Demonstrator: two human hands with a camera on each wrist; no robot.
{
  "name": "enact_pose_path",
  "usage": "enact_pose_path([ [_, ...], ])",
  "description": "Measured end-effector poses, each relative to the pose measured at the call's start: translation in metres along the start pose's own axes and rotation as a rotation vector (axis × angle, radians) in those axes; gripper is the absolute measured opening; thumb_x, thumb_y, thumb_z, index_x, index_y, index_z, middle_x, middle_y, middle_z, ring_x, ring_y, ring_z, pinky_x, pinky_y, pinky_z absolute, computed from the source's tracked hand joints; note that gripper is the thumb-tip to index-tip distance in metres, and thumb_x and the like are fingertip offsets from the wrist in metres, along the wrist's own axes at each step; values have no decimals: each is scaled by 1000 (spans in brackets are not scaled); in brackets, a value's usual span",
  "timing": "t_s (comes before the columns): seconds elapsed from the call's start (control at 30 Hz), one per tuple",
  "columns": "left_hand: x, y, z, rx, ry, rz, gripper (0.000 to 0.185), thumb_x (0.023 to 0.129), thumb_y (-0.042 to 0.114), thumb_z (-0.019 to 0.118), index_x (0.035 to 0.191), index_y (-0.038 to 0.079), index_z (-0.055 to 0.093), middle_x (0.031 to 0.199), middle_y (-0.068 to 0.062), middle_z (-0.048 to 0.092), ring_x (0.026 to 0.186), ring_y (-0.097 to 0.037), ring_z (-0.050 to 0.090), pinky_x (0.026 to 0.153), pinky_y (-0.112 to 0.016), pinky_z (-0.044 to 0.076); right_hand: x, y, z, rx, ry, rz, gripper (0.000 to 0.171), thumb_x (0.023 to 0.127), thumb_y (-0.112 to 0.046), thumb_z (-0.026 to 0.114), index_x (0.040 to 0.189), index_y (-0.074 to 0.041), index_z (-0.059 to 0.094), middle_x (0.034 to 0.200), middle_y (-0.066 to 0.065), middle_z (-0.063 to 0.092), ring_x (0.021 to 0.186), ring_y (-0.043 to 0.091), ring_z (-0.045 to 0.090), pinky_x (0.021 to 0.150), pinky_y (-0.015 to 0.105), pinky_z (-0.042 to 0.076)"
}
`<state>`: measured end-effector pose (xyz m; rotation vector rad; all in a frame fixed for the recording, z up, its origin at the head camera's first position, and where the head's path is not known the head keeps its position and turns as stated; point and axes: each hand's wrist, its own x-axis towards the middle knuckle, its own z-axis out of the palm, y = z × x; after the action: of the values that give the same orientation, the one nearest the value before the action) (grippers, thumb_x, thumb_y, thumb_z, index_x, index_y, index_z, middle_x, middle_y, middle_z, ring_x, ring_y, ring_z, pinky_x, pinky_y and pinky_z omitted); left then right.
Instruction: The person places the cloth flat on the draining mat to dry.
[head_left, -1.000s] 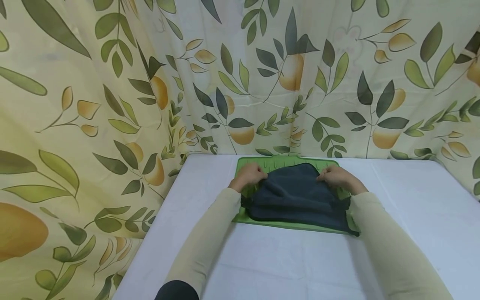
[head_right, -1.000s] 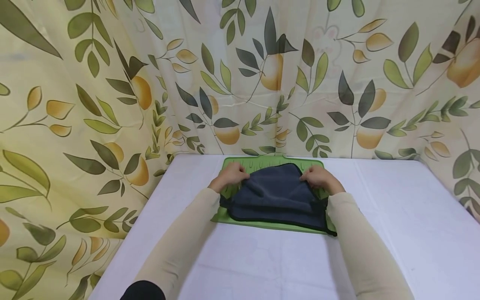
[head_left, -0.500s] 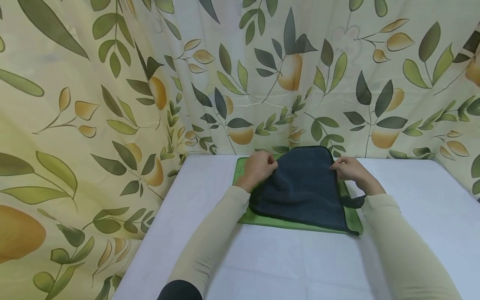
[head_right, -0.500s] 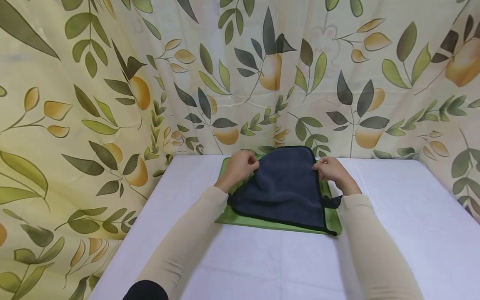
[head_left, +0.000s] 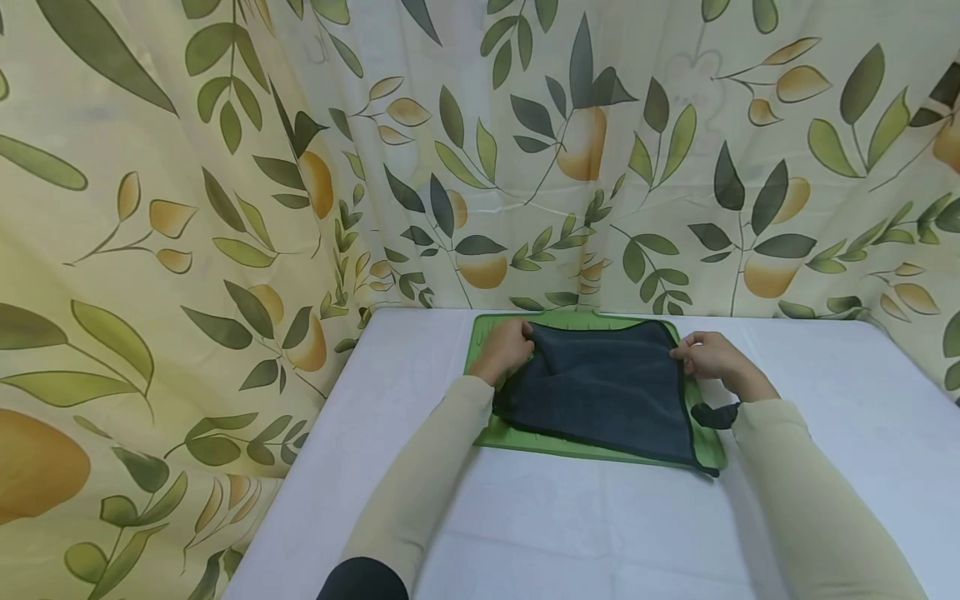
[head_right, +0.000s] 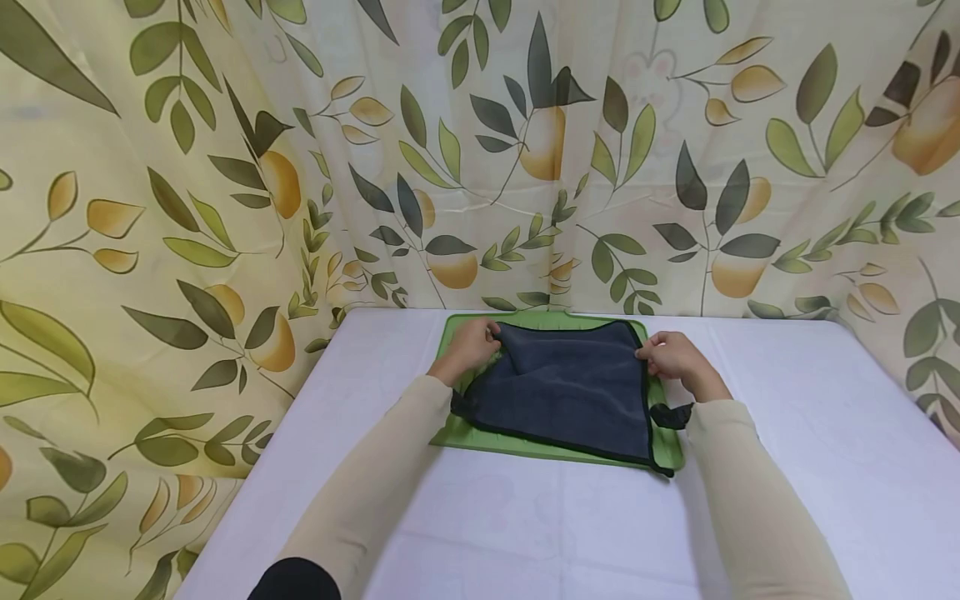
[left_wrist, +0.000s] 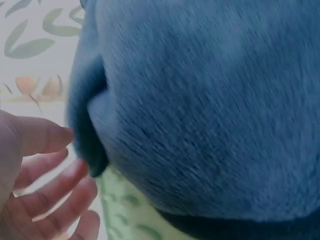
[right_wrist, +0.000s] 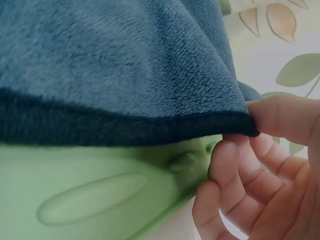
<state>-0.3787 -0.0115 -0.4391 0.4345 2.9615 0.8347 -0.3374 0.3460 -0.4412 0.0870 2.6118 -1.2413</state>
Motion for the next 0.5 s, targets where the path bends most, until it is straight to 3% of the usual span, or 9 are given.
enact_pose_path([
  [0.07, 3, -4, 1, 28, 22, -46, 23, 102, 19, 59, 117, 7, 71, 117, -7, 72, 103, -23, 67, 89, -35, 54, 0, 2, 0, -3, -9, 6, 18, 102, -17, 56, 102, 1, 53, 70, -4, 56, 70, 10, 54, 61, 26, 46],
  [0.17, 8, -9, 4, 50, 54, -117, 27, 102, 24, 59, 118, 6, 71, 122, -8, 71, 110, -28, 64, 96, -40, 52, 0, 6, 0, -8, -13, 15, 20, 103, -19, 56, 103, 1, 54, 70, -4, 56, 69, 9, 54, 61, 26, 45],
  [0.27, 13, -12, 9, 40, 55, -192, 35, 104, 32, 57, 130, 12, 69, 136, -10, 63, 129, -34, 51, 108, -48, 42, 0, 9, 1, -2, -15, 18, 21, 103, -19, 55, 104, 2, 54, 70, -5, 55, 68, 8, 53, 59, 25, 43],
  [0.33, 16, -13, 13, 33, 26, -229, 41, 106, 36, 53, 141, 17, 62, 150, -14, 51, 139, -38, 38, 114, -54, 33, 0, 10, 3, 4, -14, 20, 21, 103, -20, 56, 105, 1, 55, 69, -6, 55, 67, 7, 52, 59, 25, 43],
  [0.5, 23, -14, 20, 11, -18, -240, 44, 109, 41, 41, 140, 19, 62, 153, -22, 38, 136, -39, 30, 110, -54, 27, 2, 13, 6, 13, -6, 20, 20, 103, -20, 56, 104, 0, 55, 71, -7, 52, 67, 7, 51, 59, 25, 43],
])
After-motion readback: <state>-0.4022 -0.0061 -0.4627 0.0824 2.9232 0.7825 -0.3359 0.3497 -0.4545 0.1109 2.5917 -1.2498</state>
